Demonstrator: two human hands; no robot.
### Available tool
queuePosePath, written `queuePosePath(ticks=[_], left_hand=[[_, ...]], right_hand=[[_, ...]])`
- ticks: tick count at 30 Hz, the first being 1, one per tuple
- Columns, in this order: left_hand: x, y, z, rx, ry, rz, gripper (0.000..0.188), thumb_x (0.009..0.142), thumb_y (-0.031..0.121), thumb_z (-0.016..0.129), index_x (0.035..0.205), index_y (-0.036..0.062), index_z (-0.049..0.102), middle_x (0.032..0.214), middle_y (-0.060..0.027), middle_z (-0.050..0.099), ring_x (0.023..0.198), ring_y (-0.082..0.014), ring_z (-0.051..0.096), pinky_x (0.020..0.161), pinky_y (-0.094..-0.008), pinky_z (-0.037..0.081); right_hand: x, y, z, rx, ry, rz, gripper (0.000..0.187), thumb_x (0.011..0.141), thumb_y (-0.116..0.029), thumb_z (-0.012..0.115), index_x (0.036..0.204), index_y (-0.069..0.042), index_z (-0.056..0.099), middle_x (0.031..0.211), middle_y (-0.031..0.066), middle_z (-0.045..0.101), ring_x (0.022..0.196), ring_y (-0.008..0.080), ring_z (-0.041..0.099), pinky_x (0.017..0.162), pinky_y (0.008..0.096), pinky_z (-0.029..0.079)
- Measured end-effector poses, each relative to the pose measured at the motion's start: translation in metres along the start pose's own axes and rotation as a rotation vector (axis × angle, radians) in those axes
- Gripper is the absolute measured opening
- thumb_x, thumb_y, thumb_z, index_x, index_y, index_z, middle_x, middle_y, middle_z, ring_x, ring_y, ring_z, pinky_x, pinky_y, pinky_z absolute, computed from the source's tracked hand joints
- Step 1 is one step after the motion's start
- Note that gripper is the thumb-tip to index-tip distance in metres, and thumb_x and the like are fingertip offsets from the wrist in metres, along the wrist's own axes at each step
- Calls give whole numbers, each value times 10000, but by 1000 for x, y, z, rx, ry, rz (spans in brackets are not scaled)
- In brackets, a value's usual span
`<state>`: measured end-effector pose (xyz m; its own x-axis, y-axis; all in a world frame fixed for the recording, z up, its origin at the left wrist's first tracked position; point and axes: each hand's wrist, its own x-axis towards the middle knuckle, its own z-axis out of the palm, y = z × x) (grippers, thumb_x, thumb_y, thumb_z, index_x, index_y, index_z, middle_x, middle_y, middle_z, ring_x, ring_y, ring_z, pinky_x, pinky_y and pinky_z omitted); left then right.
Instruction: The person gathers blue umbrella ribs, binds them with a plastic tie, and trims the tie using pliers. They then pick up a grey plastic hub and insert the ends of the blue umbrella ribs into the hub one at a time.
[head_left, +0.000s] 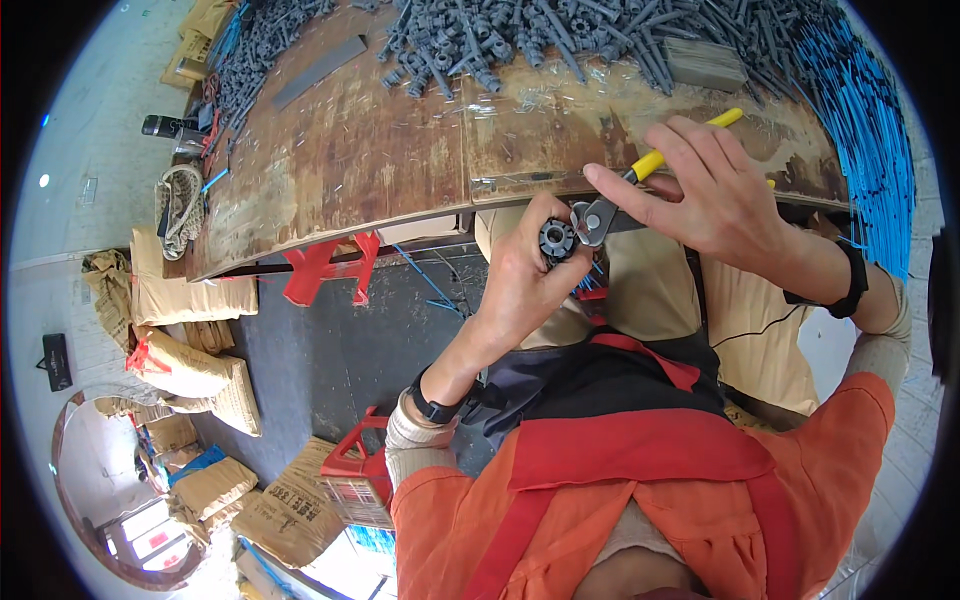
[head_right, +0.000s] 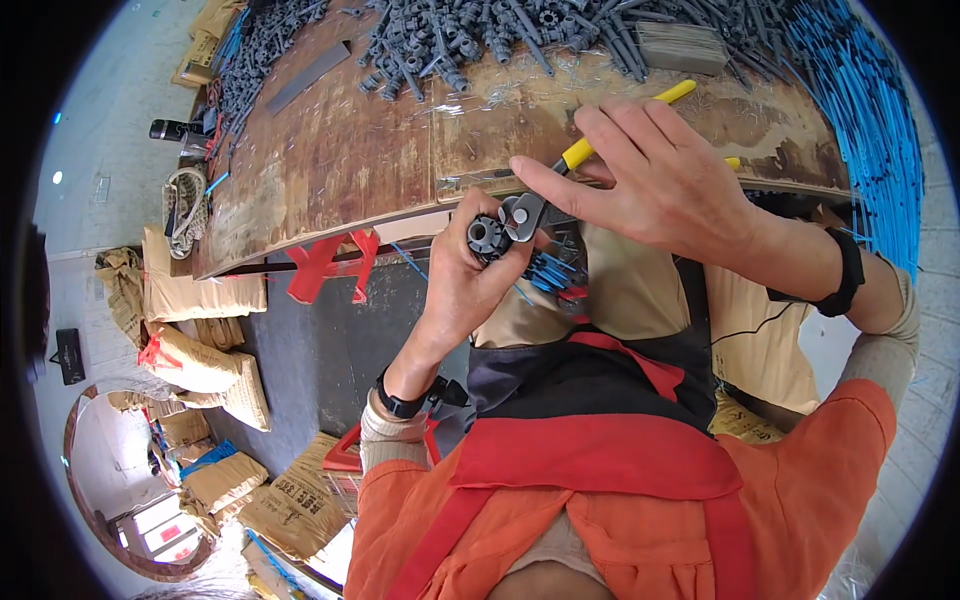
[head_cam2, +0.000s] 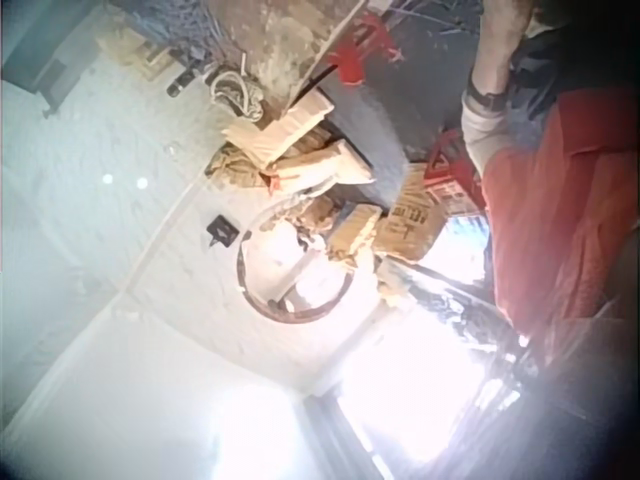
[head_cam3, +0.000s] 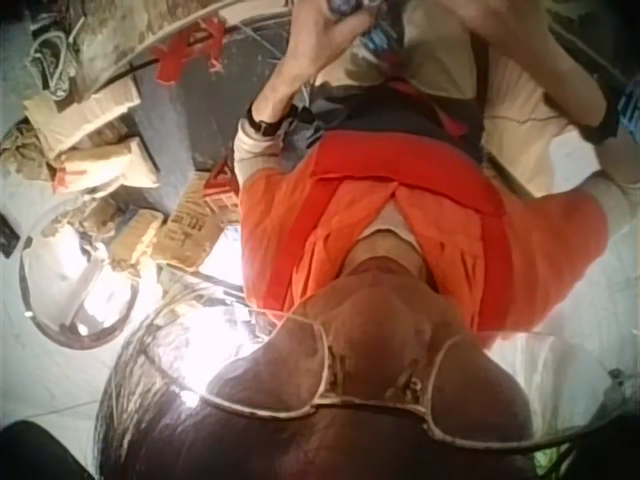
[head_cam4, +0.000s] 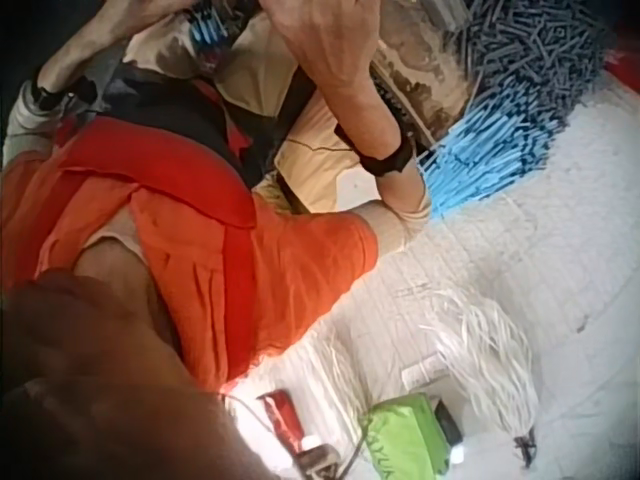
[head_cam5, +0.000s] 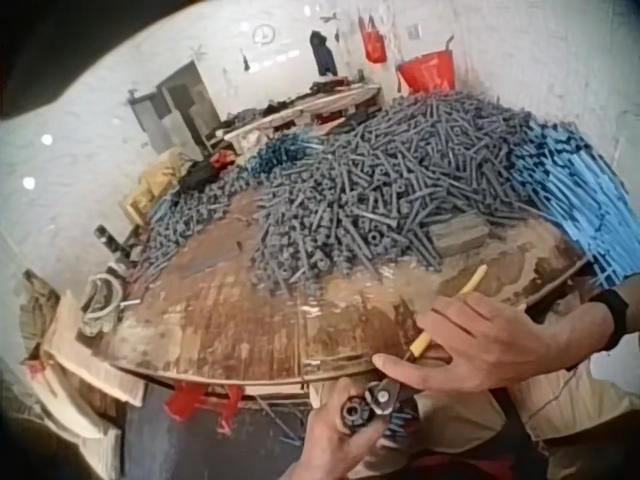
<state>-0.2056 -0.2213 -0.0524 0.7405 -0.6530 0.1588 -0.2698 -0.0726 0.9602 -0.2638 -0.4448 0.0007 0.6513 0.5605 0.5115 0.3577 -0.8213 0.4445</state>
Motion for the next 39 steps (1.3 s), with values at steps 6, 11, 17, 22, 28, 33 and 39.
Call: queuePosePath(ticks=[6,11,17,22,28,33,39], left_hand=[[-1,-2,1,14,-64,15,247,788,8,683,948,39,498,726,-84,546,626,-179,550,588,-307,454],[2,9,-11,199,-232,56,236,785,-4,677,952,39,515,806,-58,655,763,-111,651,668,-258,496],[-11,8,5,161,-170,13,304,746,-9,709,995,36,541,905,-91,642,849,-168,658,719,-287,504],[-17,-3,24,-393,66,59,378,733,-24,759,1043,29,550,1079,-131,639,1016,-243,620,840,-342,492],[-27,-18,18,-230,113,276,473,664,76,839,1064,42,587,1063,-123,646,994,-299,616,855,-365,490],[-11,-10,2,-52,-32,291,399,626,114,859,942,63,622,979,-71,641,971,-276,591,861,-380,465],[12,-21,-11,-52,-260,393,457,571,120,894,930,62,618,965,-62,604,975,-231,549,874,-355,431]], right_hand=[[-1,16,-20,151,-208,-68,586,713,-72,665,1284,-180,596,943,75,576,839,213,595,702,328,467],[-16,11,-35,564,-548,53,669,661,-93,713,1306,-85,535,897,74,588,767,230,594,669,350,477],[-36,-13,-30,994,-775,449,814,599,-140,773,1333,-1,450,910,102,589,754,290,585,687,399,492],[-47,-20,-26,602,-273,238,747,674,-232,748,1321,12,466,1026,173,560,845,349,561,754,430,489],[-59,-18,-30,557,-319,187,665,751,-301,675,1301,23,489,1051,179,553,868,362,557,770,442,483],[-66,-10,-28,543,-306,134,647,770,-313,655,1299,22,491,1044,178,556,861,359,561,750,435,482],[-69,-4,-18,613,-314,126,636,786,-317,655,1296,25,487,1041,181,559,837,354,558,717,423,479]])
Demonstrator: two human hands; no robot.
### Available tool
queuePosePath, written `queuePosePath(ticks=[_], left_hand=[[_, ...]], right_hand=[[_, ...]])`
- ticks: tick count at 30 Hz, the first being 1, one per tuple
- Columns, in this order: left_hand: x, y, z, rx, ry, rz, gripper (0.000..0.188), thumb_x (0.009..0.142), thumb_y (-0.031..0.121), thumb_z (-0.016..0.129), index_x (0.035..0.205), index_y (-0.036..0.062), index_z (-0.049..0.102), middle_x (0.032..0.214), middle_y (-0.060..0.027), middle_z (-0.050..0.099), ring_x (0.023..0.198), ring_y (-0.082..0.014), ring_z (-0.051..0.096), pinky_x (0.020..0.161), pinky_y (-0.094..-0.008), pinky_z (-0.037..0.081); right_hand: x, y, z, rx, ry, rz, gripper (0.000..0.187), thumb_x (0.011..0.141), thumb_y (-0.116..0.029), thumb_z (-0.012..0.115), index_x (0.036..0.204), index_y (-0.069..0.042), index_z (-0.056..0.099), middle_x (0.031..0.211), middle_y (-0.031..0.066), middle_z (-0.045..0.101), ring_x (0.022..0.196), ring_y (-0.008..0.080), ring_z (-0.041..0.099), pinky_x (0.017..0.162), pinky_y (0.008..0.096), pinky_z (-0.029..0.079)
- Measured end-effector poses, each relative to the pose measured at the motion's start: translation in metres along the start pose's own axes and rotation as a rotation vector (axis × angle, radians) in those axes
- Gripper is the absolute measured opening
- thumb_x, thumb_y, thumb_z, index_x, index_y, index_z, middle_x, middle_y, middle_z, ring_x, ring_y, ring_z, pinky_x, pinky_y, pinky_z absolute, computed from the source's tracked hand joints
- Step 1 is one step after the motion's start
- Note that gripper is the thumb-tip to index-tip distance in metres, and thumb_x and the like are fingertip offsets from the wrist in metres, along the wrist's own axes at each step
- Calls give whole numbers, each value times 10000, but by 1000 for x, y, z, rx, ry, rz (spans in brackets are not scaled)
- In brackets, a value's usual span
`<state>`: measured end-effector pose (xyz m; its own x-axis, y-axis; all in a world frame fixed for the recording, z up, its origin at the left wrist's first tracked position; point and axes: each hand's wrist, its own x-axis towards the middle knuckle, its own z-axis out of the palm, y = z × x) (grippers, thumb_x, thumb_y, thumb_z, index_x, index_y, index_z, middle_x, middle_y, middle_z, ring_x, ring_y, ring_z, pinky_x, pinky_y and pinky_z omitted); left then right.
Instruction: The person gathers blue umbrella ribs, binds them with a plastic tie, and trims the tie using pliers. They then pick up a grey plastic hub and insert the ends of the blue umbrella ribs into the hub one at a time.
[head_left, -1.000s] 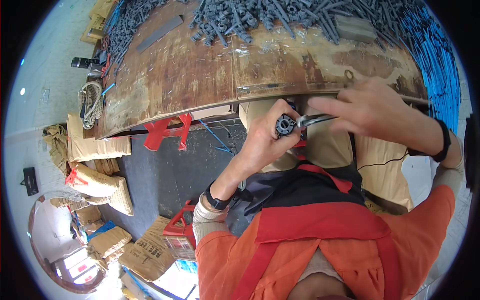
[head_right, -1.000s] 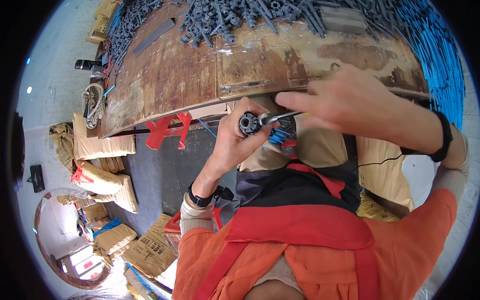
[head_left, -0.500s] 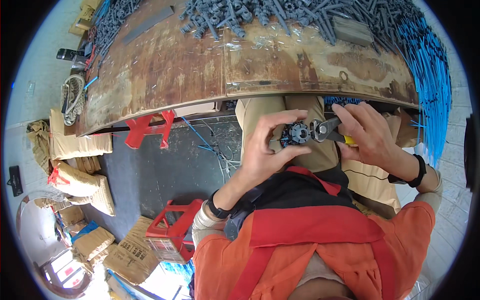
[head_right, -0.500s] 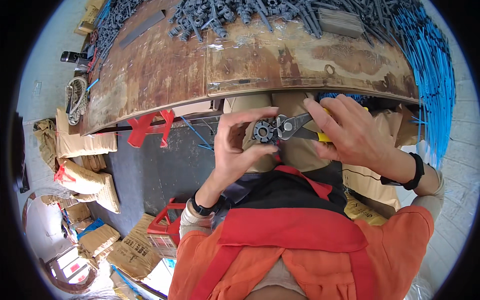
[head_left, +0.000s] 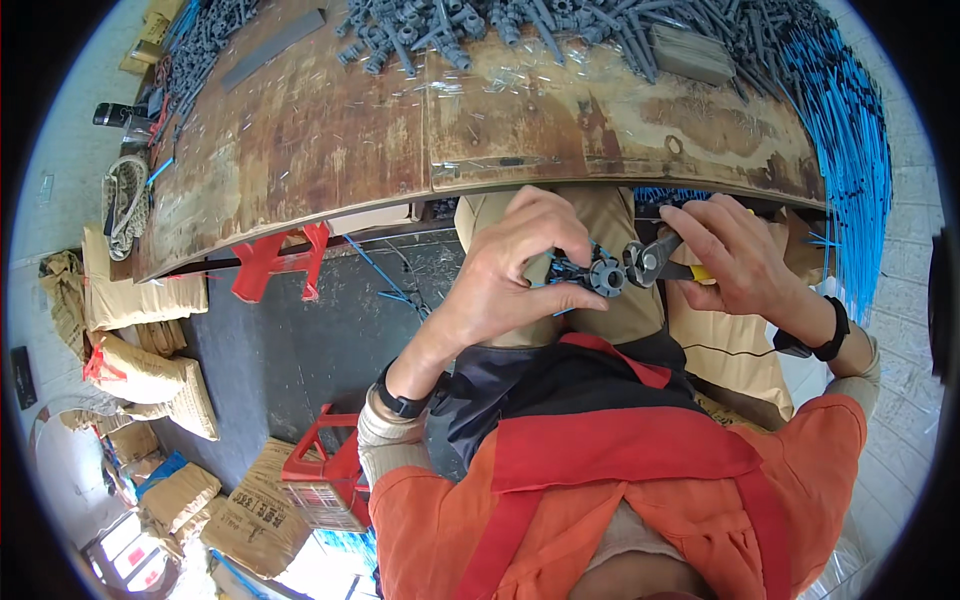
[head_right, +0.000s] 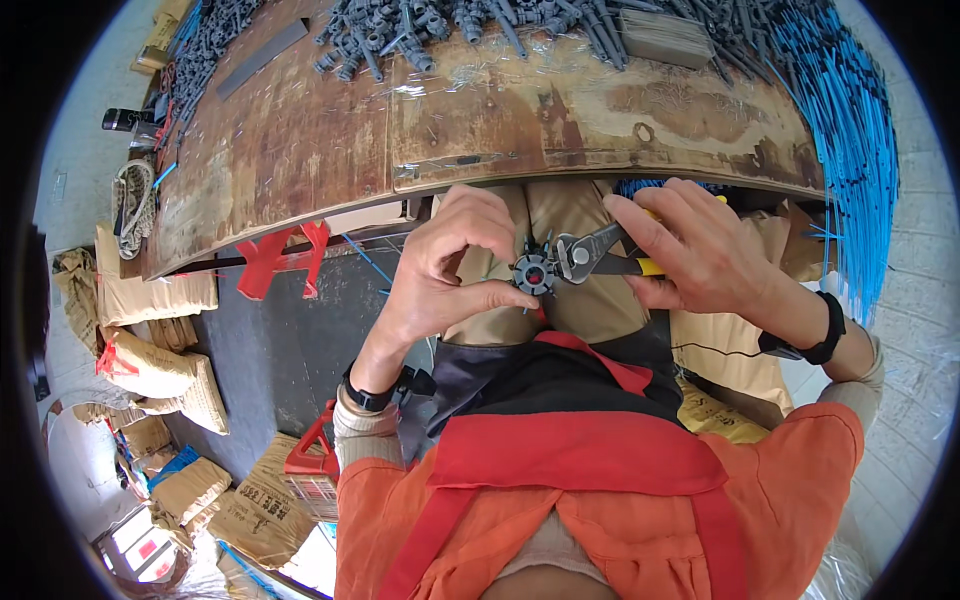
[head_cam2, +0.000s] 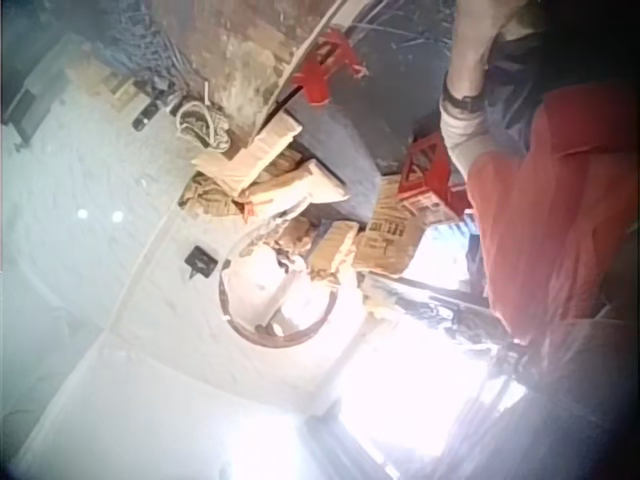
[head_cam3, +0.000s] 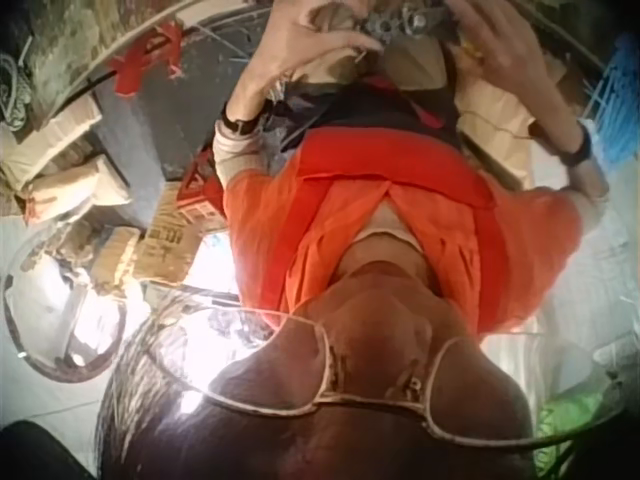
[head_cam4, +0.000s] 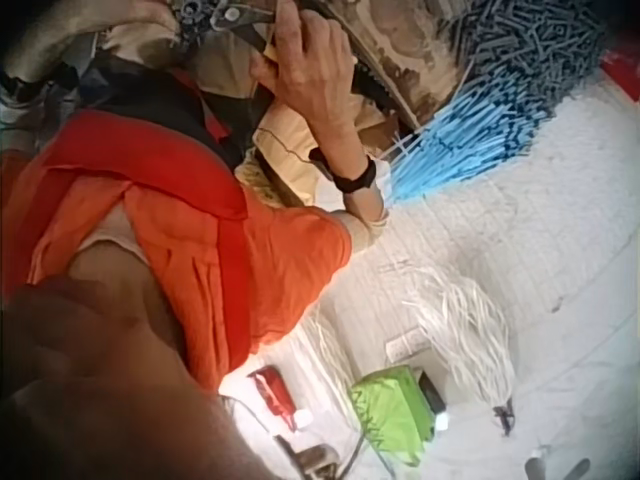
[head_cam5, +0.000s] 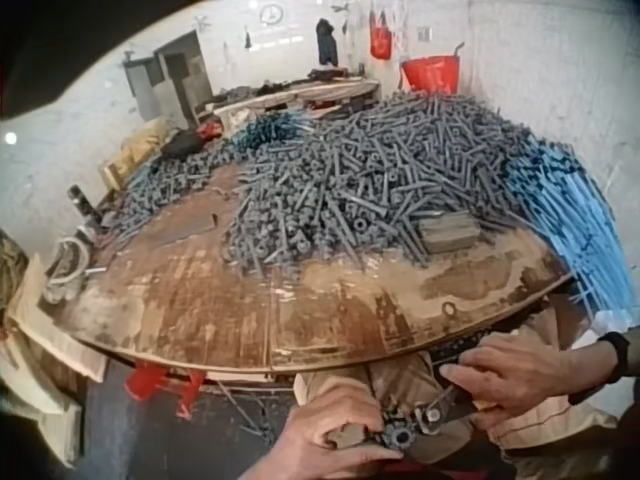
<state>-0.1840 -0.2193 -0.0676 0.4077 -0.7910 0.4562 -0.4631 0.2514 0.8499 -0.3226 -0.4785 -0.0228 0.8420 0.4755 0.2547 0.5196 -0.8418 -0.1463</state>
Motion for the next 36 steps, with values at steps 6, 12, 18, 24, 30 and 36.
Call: queuePosePath(ticks=[6,12,18,24,30,36], left_hand=[[-1,4,7,22,125,-58,422,584,97,890,905,64,618,958,-44,612,977,-242,559,887,-351,434],[2,24,47,-242,513,-328,352,644,82,847,909,50,617,887,-65,635,886,-263,607,772,-343,488],[4,19,45,218,372,-291,263,698,23,756,931,28,635,823,-73,640,739,-153,615,670,-269,494],[17,21,27,227,271,-269,246,683,0,738,908,20,640,770,-31,633,695,-76,575,644,-228,470],[25,7,6,105,73,-318,252,685,17,710,926,29,638,765,-68,640,678,-131,620,636,-270,492],[20,-21,0,113,33,-299,202,726,-5,707,913,14,633,731,16,616,689,-28,546,603,-214,455]], right_hand=[[9,4,-4,-4,-4,-8,650,782,-306,690,1300,25,478,1049,184,561,830,350,556,700,417,477],[16,-1,-2,-51,-6,48,682,757,-284,718,1311,19,460,1104,185,539,930,365,553,799,437,470],[21,-17,-13,-140,54,134,662,760,-268,710,1307,9,460,1154,180,512,1018,374,534,879,453,453],[23,-14,-29,-148,8,142,630,755,-227,720,1295,-15,475,1140,177,515,1007,362,541,858,435,469],[45,13,-49,145,-319,166,556,773,-213,720,1252,-36,499,1096,170,536,958,324,572,785,411,490],[65,14,-31,949,-669,631,471,827,-170,686,1240,-43,498,928,136,595,786,295,627,665,388,516]])
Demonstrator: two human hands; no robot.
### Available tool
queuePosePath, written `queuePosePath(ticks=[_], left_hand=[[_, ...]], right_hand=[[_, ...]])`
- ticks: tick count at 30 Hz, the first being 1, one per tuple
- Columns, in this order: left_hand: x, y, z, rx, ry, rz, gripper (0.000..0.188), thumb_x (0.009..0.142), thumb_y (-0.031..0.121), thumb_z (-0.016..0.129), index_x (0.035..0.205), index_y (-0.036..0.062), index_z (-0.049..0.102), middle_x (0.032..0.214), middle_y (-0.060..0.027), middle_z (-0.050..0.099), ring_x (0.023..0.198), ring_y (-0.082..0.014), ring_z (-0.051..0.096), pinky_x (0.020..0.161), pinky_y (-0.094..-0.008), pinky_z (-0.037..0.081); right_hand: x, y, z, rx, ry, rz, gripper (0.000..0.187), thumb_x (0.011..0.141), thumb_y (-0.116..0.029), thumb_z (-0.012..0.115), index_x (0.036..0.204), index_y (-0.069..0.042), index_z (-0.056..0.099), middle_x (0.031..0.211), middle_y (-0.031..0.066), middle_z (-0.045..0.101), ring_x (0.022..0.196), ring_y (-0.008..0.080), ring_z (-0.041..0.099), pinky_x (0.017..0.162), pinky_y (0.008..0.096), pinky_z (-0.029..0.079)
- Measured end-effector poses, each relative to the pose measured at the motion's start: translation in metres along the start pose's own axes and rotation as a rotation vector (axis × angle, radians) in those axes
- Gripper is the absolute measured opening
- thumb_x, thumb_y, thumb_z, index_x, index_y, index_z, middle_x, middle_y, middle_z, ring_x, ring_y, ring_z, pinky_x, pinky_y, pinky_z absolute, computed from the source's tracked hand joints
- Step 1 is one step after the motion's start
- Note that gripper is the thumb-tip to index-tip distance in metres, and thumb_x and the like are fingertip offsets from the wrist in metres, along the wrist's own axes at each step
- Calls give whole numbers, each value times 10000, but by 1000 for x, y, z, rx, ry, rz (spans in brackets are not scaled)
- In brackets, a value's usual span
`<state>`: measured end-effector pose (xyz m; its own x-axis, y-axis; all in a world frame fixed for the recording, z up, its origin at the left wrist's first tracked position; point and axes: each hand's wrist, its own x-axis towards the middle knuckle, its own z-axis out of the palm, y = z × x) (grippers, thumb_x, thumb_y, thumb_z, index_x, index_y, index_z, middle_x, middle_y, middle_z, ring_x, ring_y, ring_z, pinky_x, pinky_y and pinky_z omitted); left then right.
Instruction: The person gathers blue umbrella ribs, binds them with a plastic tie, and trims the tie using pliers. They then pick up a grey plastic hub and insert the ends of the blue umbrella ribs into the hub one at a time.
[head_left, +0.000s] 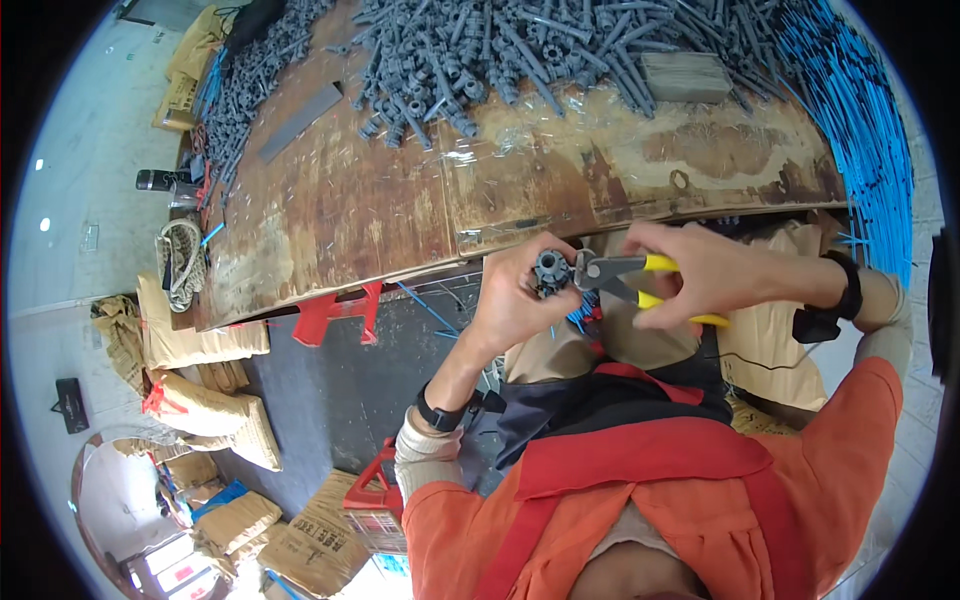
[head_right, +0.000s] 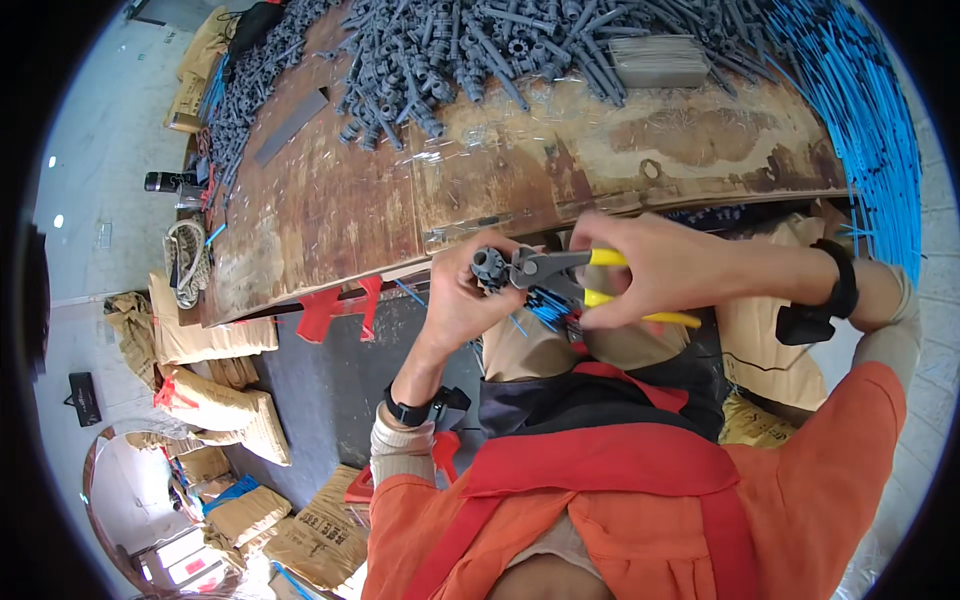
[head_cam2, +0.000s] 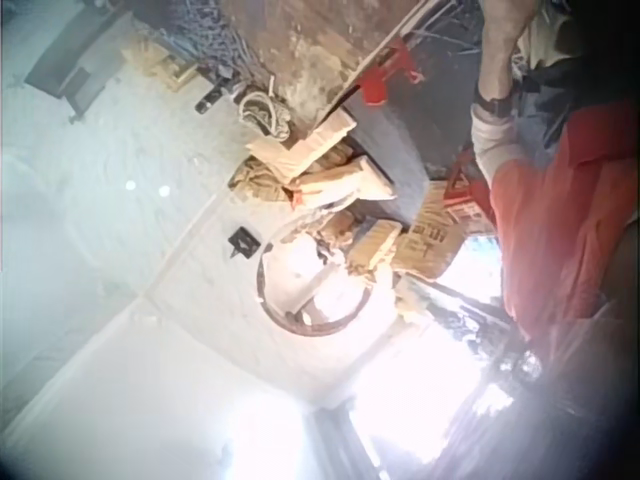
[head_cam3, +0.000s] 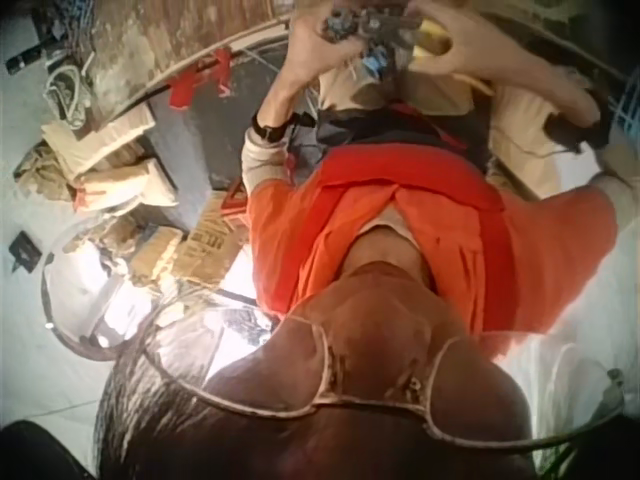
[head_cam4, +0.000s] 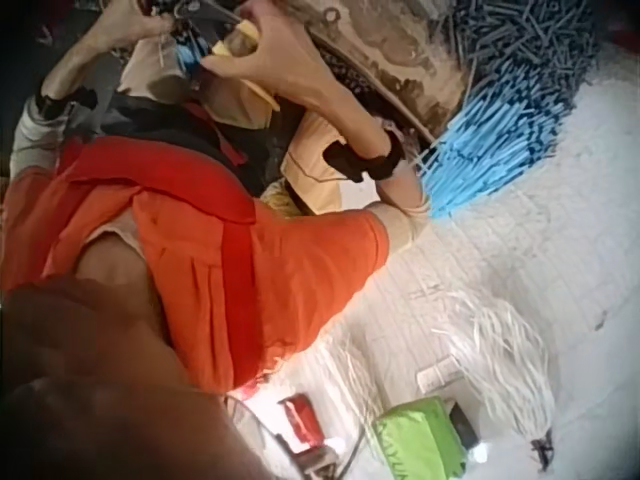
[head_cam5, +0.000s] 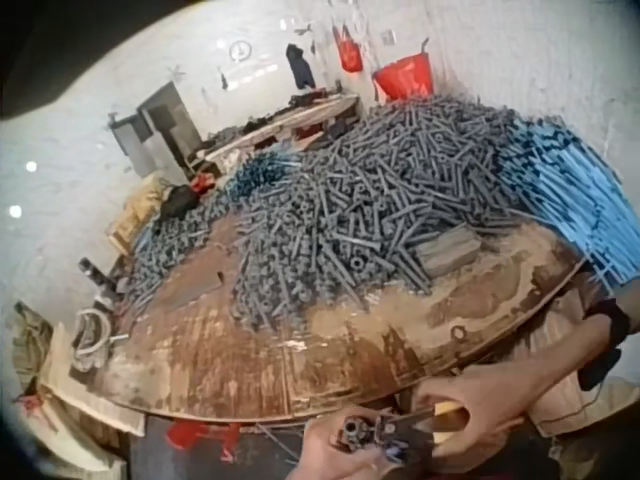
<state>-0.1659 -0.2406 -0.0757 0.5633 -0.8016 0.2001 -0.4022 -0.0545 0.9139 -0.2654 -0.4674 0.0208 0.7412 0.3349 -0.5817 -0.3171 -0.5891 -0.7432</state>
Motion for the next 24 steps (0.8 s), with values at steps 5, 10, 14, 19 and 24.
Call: queuePosePath(ticks=[5,10,14,19,24], left_hand=[[10,-9,-1,-102,102,-184,188,718,3,692,888,20,613,748,12,622,681,-41,546,618,-219,456],[17,-10,-12,-221,71,-174,153,734,17,680,866,29,603,748,16,621,692,-32,532,629,-223,451],[18,-12,-15,-192,8,-179,193,750,-13,653,930,28,598,782,11,620,710,-47,549,660,-221,457],[31,2,-1,-709,154,-332,349,763,-59,607,1098,26,555,835,-30,614,709,-98,589,661,-238,478],[26,-29,-6,-679,115,-287,433,779,-74,591,1191,32,509,861,-56,607,693,-129,603,634,-256,488]], right_hand=[[29,34,4,-841,956,-733,453,815,-156,697,1186,-35,466,715,94,586,650,232,635,572,346,504],[27,36,-11,-688,559,-582,437,791,-153,693,1149,-26,475,741,102,584,677,252,637,606,351,509],[31,22,-7,413,-230,33,411,790,-121,678,1146,-20,497,806,113,603,720,298,639,626,346,518],[35,27,-8,-429,603,-409,406,785,-92,686,1127,-18,480,733,90,577,704,243,645,608,312,502],[27,-1,-35,-25,246,-256,415,777,-115,700,1113,-15,477,680,78,550,671,219,626,621,325,491]])
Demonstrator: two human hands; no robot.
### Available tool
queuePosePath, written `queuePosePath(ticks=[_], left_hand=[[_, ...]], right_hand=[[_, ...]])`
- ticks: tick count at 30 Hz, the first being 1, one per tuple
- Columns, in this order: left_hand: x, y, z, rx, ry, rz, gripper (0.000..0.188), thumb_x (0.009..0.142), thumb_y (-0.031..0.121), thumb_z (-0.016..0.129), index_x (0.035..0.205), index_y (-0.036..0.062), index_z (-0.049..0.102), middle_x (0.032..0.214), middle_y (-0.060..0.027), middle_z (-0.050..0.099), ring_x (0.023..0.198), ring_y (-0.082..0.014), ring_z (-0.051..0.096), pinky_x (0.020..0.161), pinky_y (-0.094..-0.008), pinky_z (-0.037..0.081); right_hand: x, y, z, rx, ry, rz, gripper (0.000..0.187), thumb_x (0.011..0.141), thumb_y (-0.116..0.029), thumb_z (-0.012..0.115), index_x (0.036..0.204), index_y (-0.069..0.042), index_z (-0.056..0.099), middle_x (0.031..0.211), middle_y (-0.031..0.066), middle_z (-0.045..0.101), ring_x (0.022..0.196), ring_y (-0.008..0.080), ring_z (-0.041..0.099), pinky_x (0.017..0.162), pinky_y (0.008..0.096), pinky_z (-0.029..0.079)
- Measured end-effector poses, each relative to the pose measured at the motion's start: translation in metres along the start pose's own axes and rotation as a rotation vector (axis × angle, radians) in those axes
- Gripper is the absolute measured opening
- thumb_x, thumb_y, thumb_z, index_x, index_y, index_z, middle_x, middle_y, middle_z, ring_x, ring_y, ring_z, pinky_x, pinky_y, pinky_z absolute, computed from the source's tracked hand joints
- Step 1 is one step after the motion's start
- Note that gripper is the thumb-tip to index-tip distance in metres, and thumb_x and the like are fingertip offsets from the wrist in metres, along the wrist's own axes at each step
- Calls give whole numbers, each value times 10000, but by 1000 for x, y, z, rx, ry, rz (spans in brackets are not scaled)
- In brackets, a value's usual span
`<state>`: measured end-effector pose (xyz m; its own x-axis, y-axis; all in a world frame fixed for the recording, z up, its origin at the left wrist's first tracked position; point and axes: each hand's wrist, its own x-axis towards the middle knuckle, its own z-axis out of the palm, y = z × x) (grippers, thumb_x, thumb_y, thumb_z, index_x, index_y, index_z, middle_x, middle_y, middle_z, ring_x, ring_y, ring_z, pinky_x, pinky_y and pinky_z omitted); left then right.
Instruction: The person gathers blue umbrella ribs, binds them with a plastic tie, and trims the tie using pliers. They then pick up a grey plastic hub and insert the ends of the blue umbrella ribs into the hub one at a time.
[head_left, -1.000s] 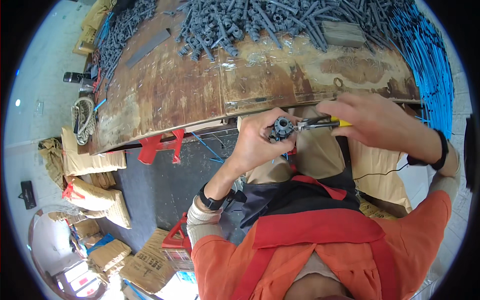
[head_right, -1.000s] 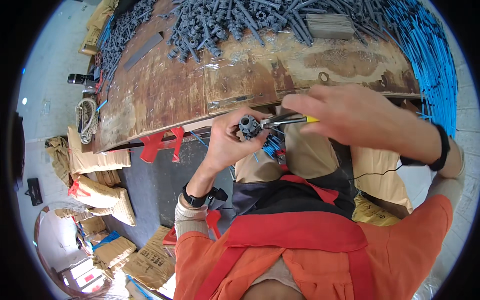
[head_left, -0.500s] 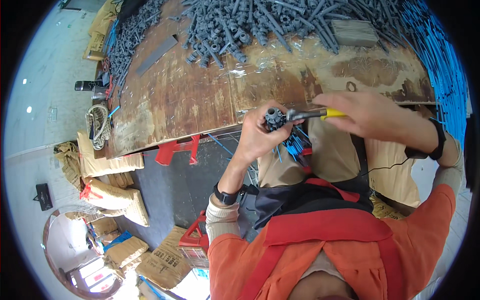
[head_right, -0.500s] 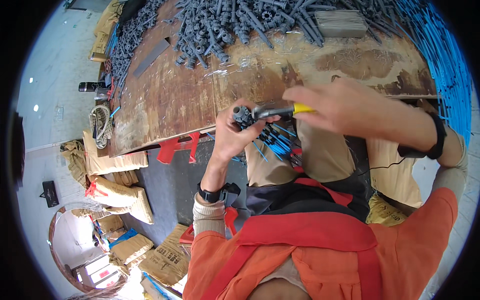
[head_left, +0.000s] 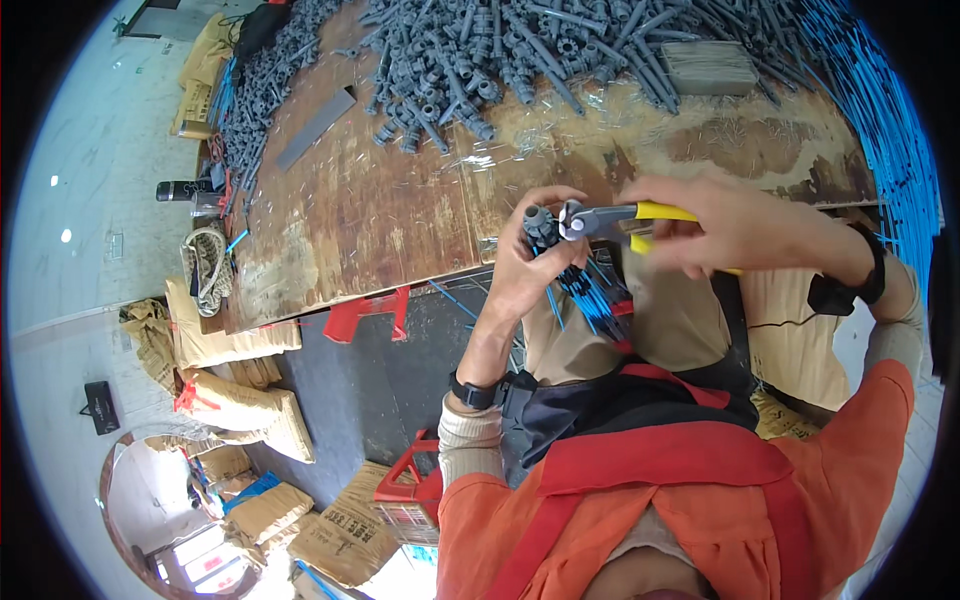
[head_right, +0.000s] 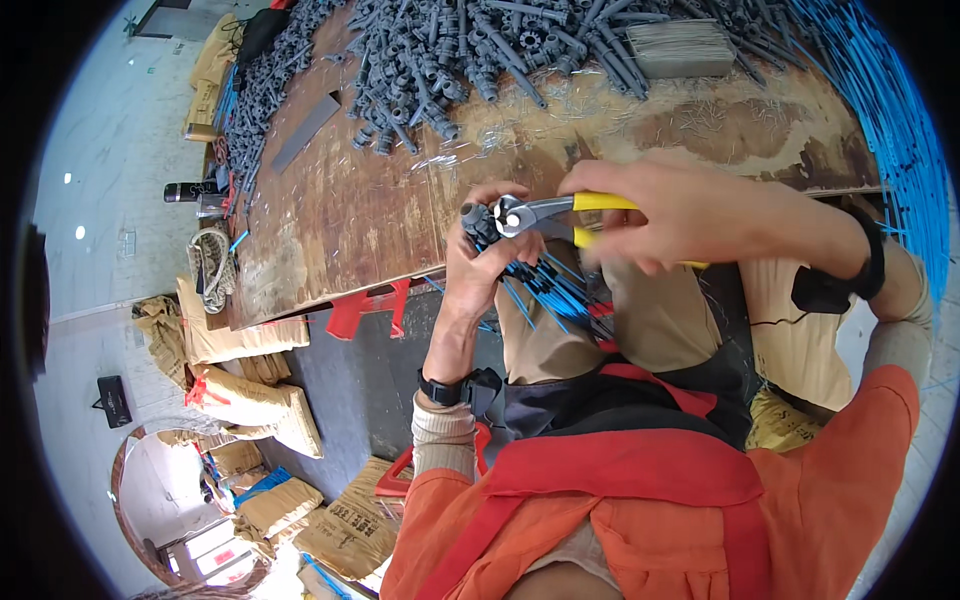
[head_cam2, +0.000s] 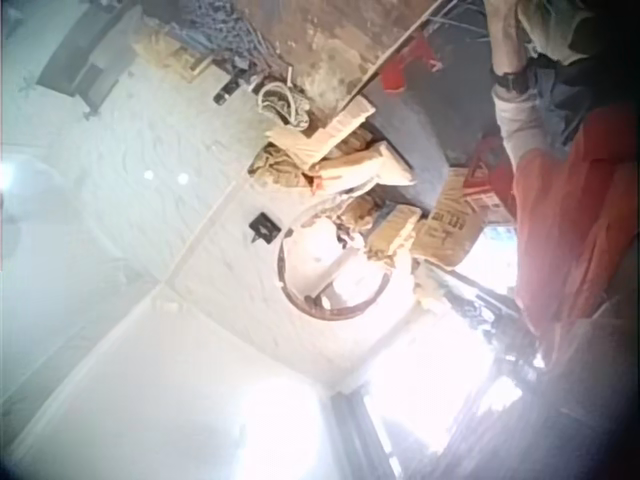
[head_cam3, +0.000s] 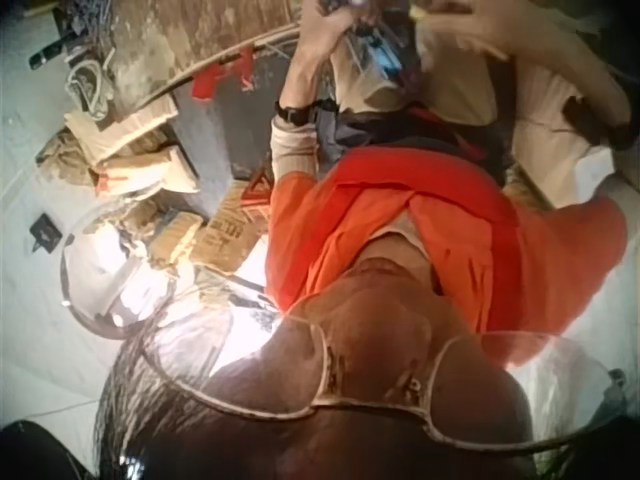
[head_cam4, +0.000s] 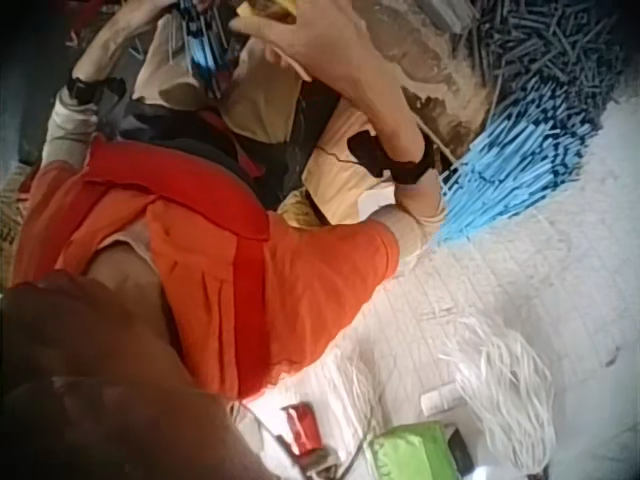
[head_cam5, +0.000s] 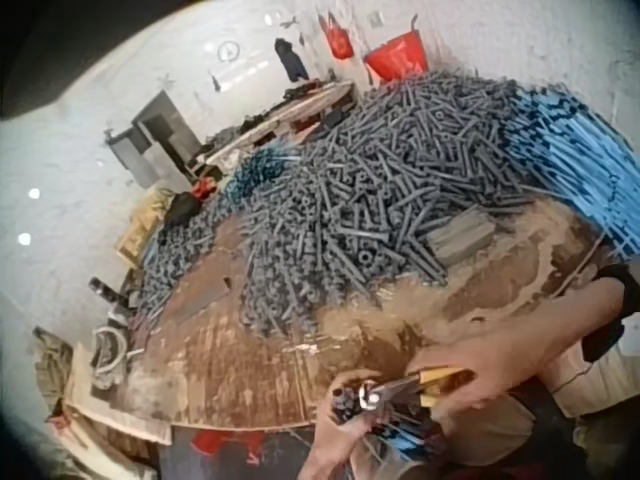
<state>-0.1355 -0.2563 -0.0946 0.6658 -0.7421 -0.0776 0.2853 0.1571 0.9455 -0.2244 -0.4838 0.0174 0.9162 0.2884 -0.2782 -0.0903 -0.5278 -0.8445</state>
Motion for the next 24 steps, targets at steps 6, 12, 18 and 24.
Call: queuePosePath(ticks=[6,12,18,24], left_hand=[[3,7,12,59,-28,44,442,761,-79,592,1183,13,499,797,-66,599,635,-141,581,603,-276,483],[-4,7,12,14,130,71,439,733,-81,596,1150,12,498,773,-69,600,594,-143,575,570,-266,471],[-11,2,5,186,-40,164,479,727,-108,622,1172,52,544,870,-16,598,747,-86,588,669,-226,472],[-23,11,17,200,12,166,409,751,-135,596,1122,5,498,784,-54,590,629,-130,587,561,-246,465]], right_hand=[[-5,27,28,-87,-5,168,481,778,-165,728,1169,-16,490,696,84,573,670,211,624,661,335,508],[-10,4,12,-263,177,-103,524,775,-232,750,1173,-9,492,783,97,593,711,183,619,666,350,496],[-20,24,44,244,-175,244,533,795,-298,744,1157,13,506,838,97,614,704,179,616,627,345,484],[-11,6,22,4,-109,105,333,911,-286,622,1006,27,563,759,64,623,608,135,594,543,290,460]])
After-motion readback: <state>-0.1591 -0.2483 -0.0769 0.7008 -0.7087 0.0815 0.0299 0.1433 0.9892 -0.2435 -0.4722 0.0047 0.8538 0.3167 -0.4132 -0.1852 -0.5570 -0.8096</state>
